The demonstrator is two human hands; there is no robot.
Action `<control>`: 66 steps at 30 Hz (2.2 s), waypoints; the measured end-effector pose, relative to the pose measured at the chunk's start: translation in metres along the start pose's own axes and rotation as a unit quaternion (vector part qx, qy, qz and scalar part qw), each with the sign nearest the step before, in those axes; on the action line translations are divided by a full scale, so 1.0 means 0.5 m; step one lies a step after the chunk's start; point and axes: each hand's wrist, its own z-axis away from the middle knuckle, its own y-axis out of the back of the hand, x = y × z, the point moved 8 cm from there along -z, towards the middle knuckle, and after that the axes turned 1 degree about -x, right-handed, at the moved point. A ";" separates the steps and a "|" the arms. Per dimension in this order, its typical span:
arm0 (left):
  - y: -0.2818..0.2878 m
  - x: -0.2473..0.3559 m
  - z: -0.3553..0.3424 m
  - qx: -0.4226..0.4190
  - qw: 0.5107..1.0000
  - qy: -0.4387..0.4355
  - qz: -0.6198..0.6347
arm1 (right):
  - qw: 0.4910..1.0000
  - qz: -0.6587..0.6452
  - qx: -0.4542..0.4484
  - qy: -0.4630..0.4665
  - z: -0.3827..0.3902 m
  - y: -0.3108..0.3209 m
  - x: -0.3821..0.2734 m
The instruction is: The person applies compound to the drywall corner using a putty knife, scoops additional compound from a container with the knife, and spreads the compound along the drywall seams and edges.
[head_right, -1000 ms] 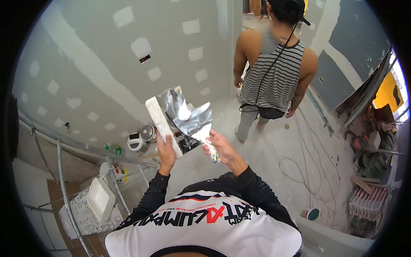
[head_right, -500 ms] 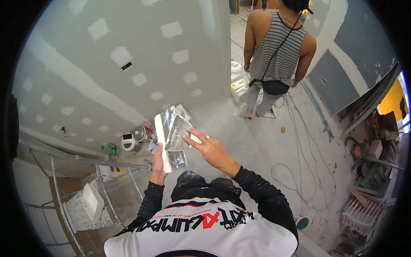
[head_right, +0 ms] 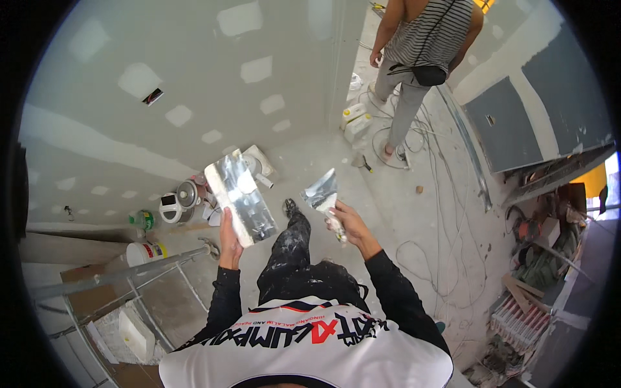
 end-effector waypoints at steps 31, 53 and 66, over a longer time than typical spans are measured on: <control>0.139 -0.902 -0.399 0.125 0.914 0.353 0.155 | 0.936 -0.223 0.218 -0.165 -0.601 0.635 0.509; 0.135 -0.593 -0.948 -0.099 0.975 0.122 -0.158 | 0.873 0.368 -0.243 -0.209 -1.025 0.439 -0.147; 0.153 -0.574 -0.975 -0.049 0.993 0.025 -0.103 | 0.819 0.368 -0.365 -0.245 -1.167 0.404 -0.056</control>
